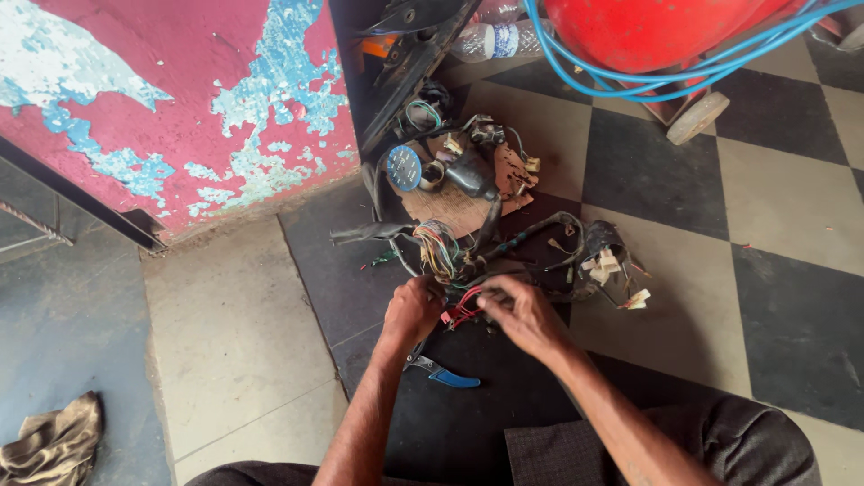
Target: The person repairs a motorcycle wiring harness by hand and using pliers, stripping insulation from wires and connecting them together.
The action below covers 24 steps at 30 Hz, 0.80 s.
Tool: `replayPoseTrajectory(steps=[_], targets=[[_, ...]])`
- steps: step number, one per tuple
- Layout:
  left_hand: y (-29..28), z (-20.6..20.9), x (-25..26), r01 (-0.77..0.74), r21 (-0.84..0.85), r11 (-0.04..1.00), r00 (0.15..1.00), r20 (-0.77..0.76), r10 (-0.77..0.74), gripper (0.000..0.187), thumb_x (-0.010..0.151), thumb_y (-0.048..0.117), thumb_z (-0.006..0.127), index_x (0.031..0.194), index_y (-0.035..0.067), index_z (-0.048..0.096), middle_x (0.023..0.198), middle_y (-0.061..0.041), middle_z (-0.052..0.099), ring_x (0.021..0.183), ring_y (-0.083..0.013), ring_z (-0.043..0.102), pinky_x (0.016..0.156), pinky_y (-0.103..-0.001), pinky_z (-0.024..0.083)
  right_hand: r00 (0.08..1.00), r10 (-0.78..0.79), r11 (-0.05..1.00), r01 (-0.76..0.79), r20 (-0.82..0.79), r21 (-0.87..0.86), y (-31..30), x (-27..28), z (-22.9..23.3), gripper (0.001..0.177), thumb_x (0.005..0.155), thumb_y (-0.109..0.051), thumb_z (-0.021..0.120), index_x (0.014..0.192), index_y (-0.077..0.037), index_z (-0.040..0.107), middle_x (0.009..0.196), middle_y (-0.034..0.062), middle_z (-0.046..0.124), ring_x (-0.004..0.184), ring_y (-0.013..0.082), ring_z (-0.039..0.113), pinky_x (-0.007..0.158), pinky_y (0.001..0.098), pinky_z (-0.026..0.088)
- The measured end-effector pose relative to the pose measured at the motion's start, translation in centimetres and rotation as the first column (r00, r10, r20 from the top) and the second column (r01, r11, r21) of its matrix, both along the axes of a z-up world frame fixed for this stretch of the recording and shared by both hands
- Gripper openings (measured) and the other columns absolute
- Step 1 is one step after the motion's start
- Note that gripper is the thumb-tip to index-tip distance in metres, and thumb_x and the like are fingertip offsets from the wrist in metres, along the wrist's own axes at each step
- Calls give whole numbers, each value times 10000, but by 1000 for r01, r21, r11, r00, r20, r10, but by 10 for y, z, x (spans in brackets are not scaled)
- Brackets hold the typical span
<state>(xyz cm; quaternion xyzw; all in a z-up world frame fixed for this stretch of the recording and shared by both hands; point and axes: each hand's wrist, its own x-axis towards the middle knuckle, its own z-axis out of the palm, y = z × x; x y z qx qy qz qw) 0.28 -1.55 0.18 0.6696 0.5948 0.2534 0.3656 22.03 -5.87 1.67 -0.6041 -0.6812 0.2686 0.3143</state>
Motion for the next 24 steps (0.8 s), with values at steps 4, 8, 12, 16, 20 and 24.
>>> replayPoseTrajectory(steps=[4, 8, 12, 16, 20, 24], targets=[[1, -9, 0, 108, 30, 994, 994, -4, -108, 275, 804, -7, 634, 1033, 89, 754, 991, -112, 787, 975, -287, 755, 847, -411, 583, 968, 61, 974, -111, 243, 197, -14, -22, 10, 430, 742, -304, 848, 1085, -70, 736, 1105, 127, 733, 1020, 314, 676, 878, 485, 530], [2, -21, -2, 285, 47, 958, 955, 73, -287, 347, 726, -43, 682, 1044, 86, 732, 953, -91, 791, 920, -231, 780, 787, -379, 610, 907, 55, 947, -180, 418, 265, -9, -24, 5, 287, 747, -228, 850, 996, -103, 783, 1036, 72, 771, 964, 288, 682, 827, 495, 503], [-2, -9, 3, 295, -5, 955, 951, 100, -293, 267, 828, 94, 779, 1090, 97, 727, 926, -113, 778, 883, -256, 765, 775, -381, 590, 985, 167, 982, -163, -34, 95, 11, -6, 0, 244, 826, -262, 792, 1003, -95, 807, 987, 47, 794, 907, 196, 726, 794, 360, 593], [-7, 12, 5, 229, -17, 973, 970, 88, -226, 179, 919, 197, 725, 1065, 97, 754, 915, -128, 778, 878, -260, 778, 769, -398, 581, 921, 52, 995, -80, -386, -57, 36, 12, 5, 287, 992, -299, 678, 1084, -47, 781, 949, 100, 762, 862, 197, 696, 769, 364, 574], [-5, 18, 5, 118, 72, 990, 982, 137, -127, 199, 959, 250, 692, 1077, 98, 743, 962, -149, 770, 926, -308, 756, 799, -420, 571, 834, -269, 959, 190, -481, -208, 64, 15, 14, 288, 999, -319, 598, 1088, -73, 718, 933, 106, 767, 828, 204, 739, 653, 354, 617], [-2, 12, 1, 69, 160, 985, 978, 185, -99, 196, 918, 211, 685, 1079, 105, 726, 984, -147, 774, 953, -320, 760, 809, -425, 583, 837, -328, 943, 264, -437, -203, 84, 27, 9, 278, 1012, -293, 610, 1086, -43, 705, 941, 112, 763, 815, 185, 734, 585, 320, 563]])
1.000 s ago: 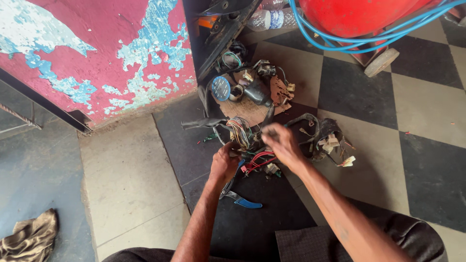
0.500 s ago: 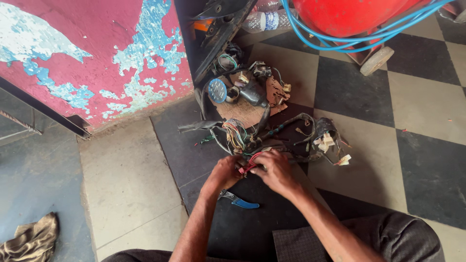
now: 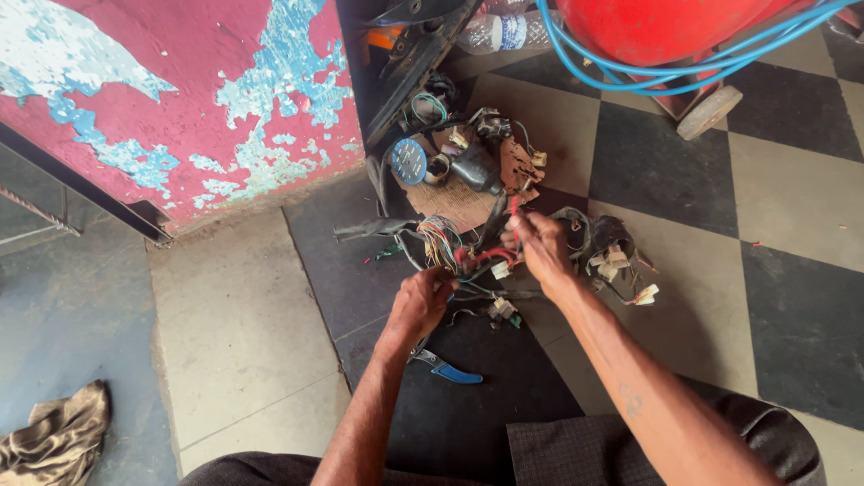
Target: The person repairs a motorcycle wiring harness by hand and using pliers, stripping insulation from wires and connecting them together.
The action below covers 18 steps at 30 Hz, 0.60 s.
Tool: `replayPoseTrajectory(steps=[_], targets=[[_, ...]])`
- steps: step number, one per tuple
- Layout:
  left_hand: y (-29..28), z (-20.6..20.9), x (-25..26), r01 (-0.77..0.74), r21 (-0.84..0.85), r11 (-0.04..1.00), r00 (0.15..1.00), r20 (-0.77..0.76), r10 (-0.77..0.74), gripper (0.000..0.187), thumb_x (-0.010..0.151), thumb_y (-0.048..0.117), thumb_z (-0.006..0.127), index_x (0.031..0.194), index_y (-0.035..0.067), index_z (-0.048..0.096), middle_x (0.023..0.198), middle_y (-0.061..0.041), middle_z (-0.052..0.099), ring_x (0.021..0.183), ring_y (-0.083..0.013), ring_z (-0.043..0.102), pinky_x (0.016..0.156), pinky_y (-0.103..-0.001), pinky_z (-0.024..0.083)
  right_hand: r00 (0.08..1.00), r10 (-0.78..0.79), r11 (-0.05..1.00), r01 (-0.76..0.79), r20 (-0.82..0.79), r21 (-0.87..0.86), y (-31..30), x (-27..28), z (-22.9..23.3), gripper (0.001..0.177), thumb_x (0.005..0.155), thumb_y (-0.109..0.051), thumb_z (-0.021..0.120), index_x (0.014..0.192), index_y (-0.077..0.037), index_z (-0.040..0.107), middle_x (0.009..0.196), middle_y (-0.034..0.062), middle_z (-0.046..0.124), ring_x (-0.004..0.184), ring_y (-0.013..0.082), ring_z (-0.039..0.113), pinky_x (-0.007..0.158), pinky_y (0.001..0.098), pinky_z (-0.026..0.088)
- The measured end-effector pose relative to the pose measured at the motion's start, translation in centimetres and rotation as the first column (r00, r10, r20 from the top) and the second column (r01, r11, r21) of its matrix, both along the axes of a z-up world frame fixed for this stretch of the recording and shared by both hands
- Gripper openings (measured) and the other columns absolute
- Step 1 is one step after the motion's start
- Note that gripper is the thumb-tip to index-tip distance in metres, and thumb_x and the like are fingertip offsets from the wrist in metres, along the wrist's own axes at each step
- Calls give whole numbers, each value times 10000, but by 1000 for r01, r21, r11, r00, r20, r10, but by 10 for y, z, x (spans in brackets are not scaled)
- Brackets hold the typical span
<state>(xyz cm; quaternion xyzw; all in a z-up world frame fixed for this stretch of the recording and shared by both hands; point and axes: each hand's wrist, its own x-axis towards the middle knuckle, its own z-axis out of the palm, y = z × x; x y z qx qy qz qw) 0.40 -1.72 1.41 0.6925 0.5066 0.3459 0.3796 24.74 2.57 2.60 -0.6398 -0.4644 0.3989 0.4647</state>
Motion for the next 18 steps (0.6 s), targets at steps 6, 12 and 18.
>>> replayPoseTrajectory(steps=[6, 12, 18], targets=[[-3, -2, -12, -97, -19, 995, 940, -331, 85, 186, 836, 144, 711, 1015, 123, 756, 988, -159, 763, 963, -379, 723, 821, -485, 567, 999, -5, 998, 8, -41, 62, 14, 21, -18, 259, 1020, -261, 623, 1066, -9, 666, 983, 123, 723, 818, 163, 696, 588, 281, 584], [-8, -8, -3, -67, -118, 991, 888, -461, 5, 242, 786, 132, 769, 1023, 114, 725, 1021, -175, 745, 1002, -398, 705, 845, -497, 561, 995, 74, 993, -80, 63, 90, -14, 10, -6, 239, 918, -229, 711, 1066, -43, 684, 1121, 55, 715, 930, 177, 702, 735, 293, 637], [-14, -1, -2, -18, -55, 998, 896, -444, -9, 422, 724, 98, 821, 1107, 95, 643, 1146, -149, 672, 1083, -390, 658, 867, -490, 542, 800, -165, 898, -121, 577, 424, -77, -25, -5, 353, 867, -184, 795, 1144, -14, 653, 1141, 148, 652, 1079, 283, 635, 943, 437, 520]])
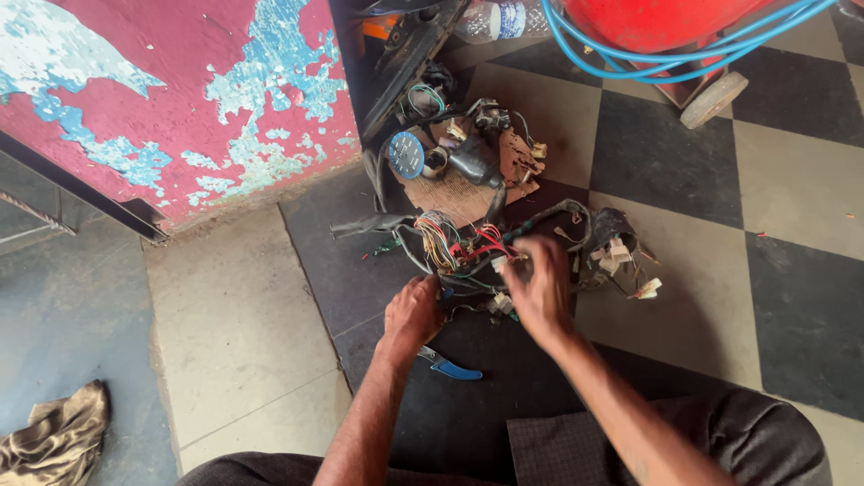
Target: The person repairs a motorcycle wiring harness by hand and using pliers, stripping insulation from wires and connecting them together.
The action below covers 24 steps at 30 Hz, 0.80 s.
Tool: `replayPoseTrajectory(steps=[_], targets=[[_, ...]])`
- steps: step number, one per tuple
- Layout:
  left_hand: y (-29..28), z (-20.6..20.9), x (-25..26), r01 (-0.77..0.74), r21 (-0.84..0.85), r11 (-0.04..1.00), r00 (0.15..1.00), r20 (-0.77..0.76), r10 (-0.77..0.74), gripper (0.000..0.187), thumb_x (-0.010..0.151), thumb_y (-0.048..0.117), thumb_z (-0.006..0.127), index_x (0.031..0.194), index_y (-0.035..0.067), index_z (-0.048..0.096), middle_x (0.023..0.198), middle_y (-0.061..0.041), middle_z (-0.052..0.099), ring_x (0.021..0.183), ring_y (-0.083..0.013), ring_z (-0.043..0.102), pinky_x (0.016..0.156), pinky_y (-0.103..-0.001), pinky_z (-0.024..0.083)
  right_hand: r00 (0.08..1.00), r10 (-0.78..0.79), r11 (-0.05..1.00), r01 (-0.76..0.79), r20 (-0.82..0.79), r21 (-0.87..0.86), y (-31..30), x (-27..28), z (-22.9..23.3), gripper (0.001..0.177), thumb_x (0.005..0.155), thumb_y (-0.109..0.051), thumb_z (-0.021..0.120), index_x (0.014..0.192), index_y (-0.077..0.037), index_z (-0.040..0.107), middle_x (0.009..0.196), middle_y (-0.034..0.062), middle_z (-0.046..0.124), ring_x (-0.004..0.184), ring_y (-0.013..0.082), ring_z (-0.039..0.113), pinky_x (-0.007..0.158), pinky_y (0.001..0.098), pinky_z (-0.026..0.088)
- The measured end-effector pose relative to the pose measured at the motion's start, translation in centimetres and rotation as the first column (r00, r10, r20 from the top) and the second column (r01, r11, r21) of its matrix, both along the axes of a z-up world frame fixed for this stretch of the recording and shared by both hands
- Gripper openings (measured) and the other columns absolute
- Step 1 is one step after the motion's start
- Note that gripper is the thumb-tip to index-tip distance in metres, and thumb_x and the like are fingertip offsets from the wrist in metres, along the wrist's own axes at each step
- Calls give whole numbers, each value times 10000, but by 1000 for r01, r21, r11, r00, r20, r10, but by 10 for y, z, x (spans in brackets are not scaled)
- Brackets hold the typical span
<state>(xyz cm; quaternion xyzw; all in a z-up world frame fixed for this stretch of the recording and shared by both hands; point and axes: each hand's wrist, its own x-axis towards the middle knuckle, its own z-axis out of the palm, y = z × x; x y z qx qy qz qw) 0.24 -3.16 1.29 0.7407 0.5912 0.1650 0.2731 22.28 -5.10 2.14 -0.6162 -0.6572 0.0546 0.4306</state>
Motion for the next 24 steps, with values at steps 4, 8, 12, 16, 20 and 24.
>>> replayPoseTrajectory(steps=[4, 8, 12, 16, 20, 24], targets=[[-8, -1, 5, 28, 112, 993, 999, -27, -25, 438, 723, 108, 829, 1120, 87, 646, 1143, -141, 636, 1078, -374, 624, 874, -488, 525, 978, 60, 982, -23, 199, -185, -34, -14, -13, 315, 796, -197, 831, 1054, -73, 700, 1091, 108, 658, 1048, 299, 630, 914, 435, 509], [-16, -16, 15, 113, 334, 936, 994, -46, -103, 238, 816, 106, 717, 1053, 104, 693, 1090, -120, 645, 1020, -347, 621, 832, -487, 518, 959, 86, 971, -20, 271, -237, -43, 3, -22, 354, 821, -82, 774, 1170, -76, 721, 1118, 129, 671, 1054, 304, 657, 891, 407, 542], [-23, -31, 24, 179, 339, 923, 982, -113, -149, 207, 895, 117, 593, 1070, 109, 703, 1053, -101, 638, 1003, -316, 617, 853, -490, 504, 978, 182, 935, -203, -100, -291, -18, 27, -41, 300, 873, -119, 784, 1161, -64, 723, 1117, 106, 741, 1019, 225, 701, 881, 378, 560], [-17, -43, 21, 133, 381, 915, 991, -23, -134, 170, 951, 109, 568, 1029, 96, 717, 1050, -150, 690, 909, -334, 680, 780, -488, 552, 933, 34, 856, -212, -357, -472, 6, 42, -57, 298, 869, -121, 784, 1161, -81, 737, 928, 78, 763, 772, 159, 686, 687, 339, 566], [3, -34, 9, 52, 222, 974, 998, -37, -45, 124, 908, 145, 625, 913, 73, 726, 916, -226, 732, 803, -406, 722, 709, -503, 587, 854, 3, 810, -306, -520, -500, 15, 52, -63, 285, 862, -120, 796, 1136, -58, 747, 788, 37, 747, 633, 90, 670, 576, 274, 568], [22, -7, -12, -107, 66, 992, 994, -28, 109, 179, 940, 105, 554, 845, 72, 703, 814, -186, 735, 739, -358, 774, 662, -479, 618, 903, 87, 841, -293, -421, -455, 11, 47, -54, 332, 841, -142, 808, 1153, -56, 734, 869, 78, 764, 687, 158, 705, 614, 329, 578]])
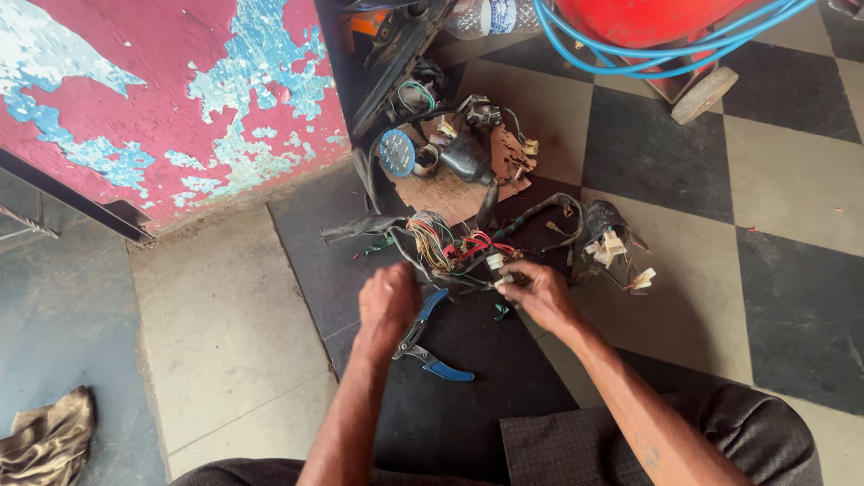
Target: The person repairs a motorcycle wiring harness by hand and using pliers, stripping insulation from wires and connecting them together.
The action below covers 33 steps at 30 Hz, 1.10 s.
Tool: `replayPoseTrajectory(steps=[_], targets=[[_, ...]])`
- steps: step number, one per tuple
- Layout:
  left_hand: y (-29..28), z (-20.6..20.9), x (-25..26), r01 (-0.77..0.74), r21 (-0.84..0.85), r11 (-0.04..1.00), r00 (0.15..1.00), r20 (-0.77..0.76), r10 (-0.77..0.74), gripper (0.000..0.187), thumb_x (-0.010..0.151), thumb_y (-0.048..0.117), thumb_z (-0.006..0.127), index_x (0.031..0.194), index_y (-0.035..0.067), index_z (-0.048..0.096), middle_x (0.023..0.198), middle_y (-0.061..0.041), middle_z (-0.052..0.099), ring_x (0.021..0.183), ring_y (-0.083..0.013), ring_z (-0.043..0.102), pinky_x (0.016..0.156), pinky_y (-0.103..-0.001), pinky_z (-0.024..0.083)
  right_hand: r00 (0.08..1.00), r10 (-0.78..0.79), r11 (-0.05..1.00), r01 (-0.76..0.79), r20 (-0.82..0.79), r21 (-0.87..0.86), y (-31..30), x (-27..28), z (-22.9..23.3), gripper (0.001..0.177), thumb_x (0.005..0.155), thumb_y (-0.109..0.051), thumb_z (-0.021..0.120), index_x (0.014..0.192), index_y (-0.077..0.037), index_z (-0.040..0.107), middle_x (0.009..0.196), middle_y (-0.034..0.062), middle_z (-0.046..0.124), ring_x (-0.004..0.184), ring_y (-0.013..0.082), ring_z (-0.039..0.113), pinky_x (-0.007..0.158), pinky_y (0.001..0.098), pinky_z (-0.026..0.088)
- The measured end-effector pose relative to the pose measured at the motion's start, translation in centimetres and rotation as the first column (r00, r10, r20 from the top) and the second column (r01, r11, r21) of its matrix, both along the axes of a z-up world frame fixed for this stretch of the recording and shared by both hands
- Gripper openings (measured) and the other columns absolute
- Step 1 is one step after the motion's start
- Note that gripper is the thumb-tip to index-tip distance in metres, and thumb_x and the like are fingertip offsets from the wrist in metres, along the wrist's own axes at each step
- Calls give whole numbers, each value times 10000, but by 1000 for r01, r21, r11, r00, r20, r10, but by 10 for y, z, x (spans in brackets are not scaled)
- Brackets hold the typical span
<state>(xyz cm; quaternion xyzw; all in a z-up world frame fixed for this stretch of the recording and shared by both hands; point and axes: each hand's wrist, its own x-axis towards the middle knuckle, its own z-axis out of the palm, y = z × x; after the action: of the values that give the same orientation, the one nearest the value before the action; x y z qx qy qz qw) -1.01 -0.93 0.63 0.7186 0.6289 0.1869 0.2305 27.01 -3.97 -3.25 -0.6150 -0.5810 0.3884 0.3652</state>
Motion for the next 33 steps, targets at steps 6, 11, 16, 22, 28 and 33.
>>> replayPoseTrajectory(steps=[6, 11, 16, 22, 28, 33], targets=[[21, 25, -38, -323, 254, 912, 945, 29, 327, 50, 773, 92, 737, 810, 63, 755, 804, -213, 737, 742, -418, 712, 682, -511, 572, 832, -73, 922, -154, 551, 355, -50, -34, 24, 589, 738, -175, 848, 1246, -36, 585, 1072, 216, 723, 966, 414, 682, 820, 478, 532], [39, 0, -63, -449, -110, 887, 825, 331, 458, 228, 861, 166, 712, 1072, 87, 673, 780, -154, 778, 734, -321, 804, 739, -430, 617, 868, -94, 986, 12, 487, 169, -53, -37, 31, 590, 822, -99, 777, 1362, -97, 537, 1104, 191, 720, 1036, 398, 680, 867, 467, 530], [60, -59, -49, -371, 147, 917, 911, 252, 328, 373, 781, 190, 792, 1139, 130, 706, 899, -166, 765, 866, -388, 731, 773, -486, 567, 938, -218, 955, 148, 269, 257, -53, -41, 40, 382, 784, -67, 801, 1146, -52, 680, 1004, 145, 744, 875, 277, 732, 724, 383, 584], [77, -99, -59, -501, 152, 852, 864, 148, 482, 259, 828, 226, 741, 1060, 114, 769, 1037, -179, 749, 941, -399, 722, 838, -479, 581, 990, -142, 987, 142, -8, 81, -42, -57, 64, 150, 871, -46, 742, 1021, -41, 742, 912, 53, 719, 667, 144, 721, 539, 286, 592], [83, -83, -100, -627, -74, 776, 703, 375, 604, 569, 779, 100, 713, 1329, 13, 593, 1058, -245, 755, 950, -356, 736, 853, -448, 573, 983, 111, 853, -171, 148, 494, 15, -135, 42, 326, 853, 46, 695, 1173, -9, 715, 1173, 152, 709, 985, 273, 737, 810, 340, 608], [64, -46, -80, -562, 71, 824, 745, 476, 467, 635, 891, 66, 657, 1480, 21, 426, 1209, -228, 670, 953, -345, 711, 821, -463, 555, 966, 183, 907, -238, 182, 349, 43, -161, 40, 486, 848, 29, 638, 1334, 28, 614, 1332, 210, 648, 1106, 337, 704, 1014, 422, 517]])
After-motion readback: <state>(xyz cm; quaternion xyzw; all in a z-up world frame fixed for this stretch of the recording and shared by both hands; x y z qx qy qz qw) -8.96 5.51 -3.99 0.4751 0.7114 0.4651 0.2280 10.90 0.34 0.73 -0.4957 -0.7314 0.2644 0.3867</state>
